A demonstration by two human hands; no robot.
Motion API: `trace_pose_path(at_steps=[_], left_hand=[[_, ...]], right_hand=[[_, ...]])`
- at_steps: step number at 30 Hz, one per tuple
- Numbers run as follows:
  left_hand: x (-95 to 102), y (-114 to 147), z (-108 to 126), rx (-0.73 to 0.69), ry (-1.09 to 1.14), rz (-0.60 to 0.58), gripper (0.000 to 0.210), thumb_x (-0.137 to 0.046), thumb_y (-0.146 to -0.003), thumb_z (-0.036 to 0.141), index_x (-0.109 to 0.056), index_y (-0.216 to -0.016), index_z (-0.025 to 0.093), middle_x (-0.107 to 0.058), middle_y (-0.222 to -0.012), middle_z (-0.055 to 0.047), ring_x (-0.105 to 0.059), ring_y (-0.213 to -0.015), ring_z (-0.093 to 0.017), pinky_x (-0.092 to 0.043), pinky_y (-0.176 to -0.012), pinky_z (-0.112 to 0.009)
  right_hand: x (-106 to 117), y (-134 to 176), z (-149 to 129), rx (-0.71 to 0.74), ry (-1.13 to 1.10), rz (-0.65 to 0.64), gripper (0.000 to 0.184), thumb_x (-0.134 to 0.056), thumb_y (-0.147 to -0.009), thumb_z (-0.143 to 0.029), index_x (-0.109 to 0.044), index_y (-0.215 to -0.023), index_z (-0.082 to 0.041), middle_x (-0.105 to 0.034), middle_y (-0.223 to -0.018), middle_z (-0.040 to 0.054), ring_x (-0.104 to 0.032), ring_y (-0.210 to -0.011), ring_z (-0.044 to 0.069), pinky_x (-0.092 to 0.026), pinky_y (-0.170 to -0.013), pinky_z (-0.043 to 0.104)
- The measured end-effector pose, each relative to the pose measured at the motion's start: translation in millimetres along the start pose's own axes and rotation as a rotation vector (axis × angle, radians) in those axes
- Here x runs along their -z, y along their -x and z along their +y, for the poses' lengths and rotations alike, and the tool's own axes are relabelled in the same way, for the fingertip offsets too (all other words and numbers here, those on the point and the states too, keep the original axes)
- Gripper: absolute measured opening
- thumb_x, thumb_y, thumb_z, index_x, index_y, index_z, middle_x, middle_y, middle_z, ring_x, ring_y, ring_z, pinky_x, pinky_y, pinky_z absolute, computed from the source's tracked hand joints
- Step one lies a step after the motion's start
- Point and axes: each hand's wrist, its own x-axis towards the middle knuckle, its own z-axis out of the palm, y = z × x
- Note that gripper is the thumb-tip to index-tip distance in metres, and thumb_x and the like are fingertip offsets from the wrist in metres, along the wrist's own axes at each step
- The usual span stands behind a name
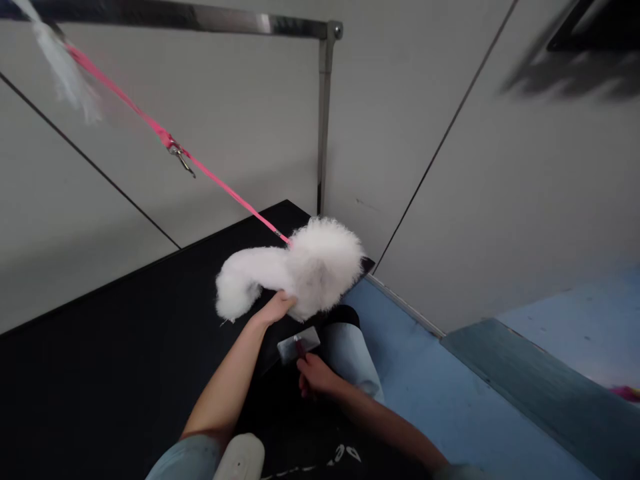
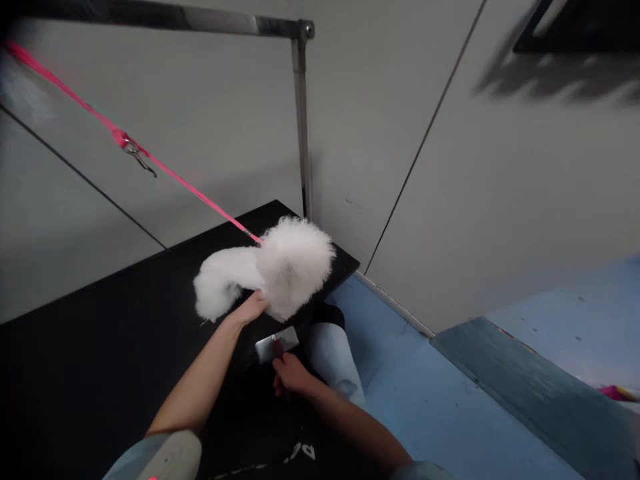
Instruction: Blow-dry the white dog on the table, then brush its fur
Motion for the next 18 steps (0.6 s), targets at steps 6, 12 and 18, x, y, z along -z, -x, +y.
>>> trace_pose_path(at_steps=[6,12,18], left_hand=[[3.6,7.7,6.8,0.092,0.175,-0.024,0.041,-0.081,-0.064,0.038,-0.074,-0.095,0.013,-0.078,-0.100,-0.014,-0.067,-0.107,-0.035,-0.046,-0.104,-0.048],[2.2,20.2,-2.1,0.080,0.134,-0.071,0.049,-0.088,-0.057,0.031,-0.074,-0.101,0.012,-0.078,-0.106,-0.015,-0.066,-0.113,-0.037,-0.042,-0.110,-0.053],[3.9,34.2,-7.2,0.024,0.198,-0.105,0.059,-0.090,-0.061,0.037,-0.075,-0.112,0.013,-0.072,-0.125,-0.017,-0.058,-0.128,-0.039,-0.038,-0.115,-0.051]], right_hand=[[11.6,18.4,-24.3,0.291,-0.036,0.206,0.021,-0.042,-0.102,-0.029,-0.043,-0.082,-0.022,-0.053,-0.056,-0.0071,-0.051,-0.046,0.008,-0.038,-0.048,0.018],[5.1,34.3,-12.4,0.152,-0.063,0.053,0.017,-0.039,-0.102,-0.034,-0.041,-0.089,-0.023,-0.050,-0.054,-0.0097,-0.047,-0.040,0.009,-0.033,-0.041,0.019],[3.0,38.1,-3.2,0.230,-0.019,0.141,0.018,-0.042,-0.101,-0.027,-0.042,-0.084,-0.022,-0.046,-0.056,-0.0093,-0.046,-0.046,0.008,-0.037,-0.047,0.020]])
